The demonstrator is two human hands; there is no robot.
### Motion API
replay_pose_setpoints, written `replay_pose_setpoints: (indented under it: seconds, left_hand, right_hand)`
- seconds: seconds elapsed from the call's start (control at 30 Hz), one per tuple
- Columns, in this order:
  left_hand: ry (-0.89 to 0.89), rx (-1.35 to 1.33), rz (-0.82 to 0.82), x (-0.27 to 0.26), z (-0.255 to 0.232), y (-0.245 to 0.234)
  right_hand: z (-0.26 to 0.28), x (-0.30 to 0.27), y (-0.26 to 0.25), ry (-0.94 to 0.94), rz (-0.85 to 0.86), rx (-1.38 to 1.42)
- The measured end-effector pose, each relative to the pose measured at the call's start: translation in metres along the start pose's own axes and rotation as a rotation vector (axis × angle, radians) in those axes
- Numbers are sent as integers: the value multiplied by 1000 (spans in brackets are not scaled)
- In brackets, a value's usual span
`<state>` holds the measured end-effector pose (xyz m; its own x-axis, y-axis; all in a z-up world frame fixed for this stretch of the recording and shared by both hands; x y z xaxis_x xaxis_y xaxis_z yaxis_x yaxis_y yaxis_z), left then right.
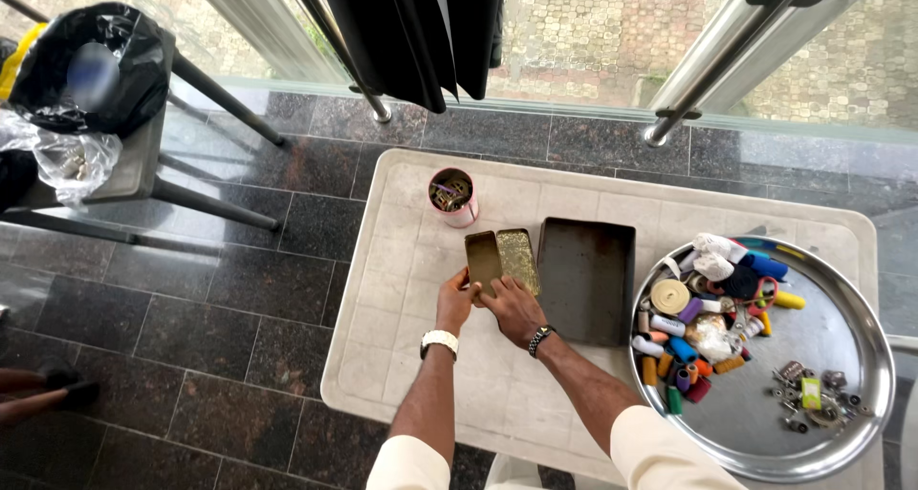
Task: The person removes spools of thread, buttons, and other sewing supplies from a metal box and places them onto a circular metal tray, then moves some items into small containers and tins.
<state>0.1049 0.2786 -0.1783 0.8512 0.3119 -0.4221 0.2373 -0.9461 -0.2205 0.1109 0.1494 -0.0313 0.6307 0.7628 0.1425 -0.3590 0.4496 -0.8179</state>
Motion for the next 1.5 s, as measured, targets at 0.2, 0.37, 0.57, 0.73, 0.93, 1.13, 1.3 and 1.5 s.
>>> replay_pose_setpoints:
  seconds: [0.2, 0.37, 0.57, 0.73, 0.93, 1.13, 1.3, 1.5]
  left_hand:
    - [-12, 183, -54, 9, -8, 0]
    - [4, 386, -127, 15, -8, -7]
    - [32, 512, -175, 20, -4, -16]
    - [3, 555, -160, 19, -12, -17]
    - [29, 647, -192, 22, -20, -17]
    - [-6, 698, -170, 22, -16, -15]
    - [-38, 709, -131, 20, -15, -14]
    - [-6, 687, -92, 17, -11, -13]
  right_hand:
    - [-22, 9, 23, 127, 57, 45]
    - [-30, 14, 36, 171, 74, 89]
    - [-37, 17, 54, 205, 99, 120]
    - [-48, 14, 67, 274, 99, 157]
    - [-55, 15, 69, 286, 98, 178]
    - [-55, 14, 68, 300, 115, 226]
    - [-54, 14, 70, 348, 162, 236]
    - [-54, 13, 74, 335, 193, 236]
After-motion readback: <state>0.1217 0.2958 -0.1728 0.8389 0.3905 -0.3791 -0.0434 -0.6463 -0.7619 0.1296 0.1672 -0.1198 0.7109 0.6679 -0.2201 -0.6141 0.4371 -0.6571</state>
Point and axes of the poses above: each hand's wrist, its own x-axis towards the middle knuckle, its own y-axis out of the palm, z = x × y, the point moved 9 cm from there along x, towards the middle knuckle, and after that the axes turned 12 degrees about x, right-handed, at the moved point
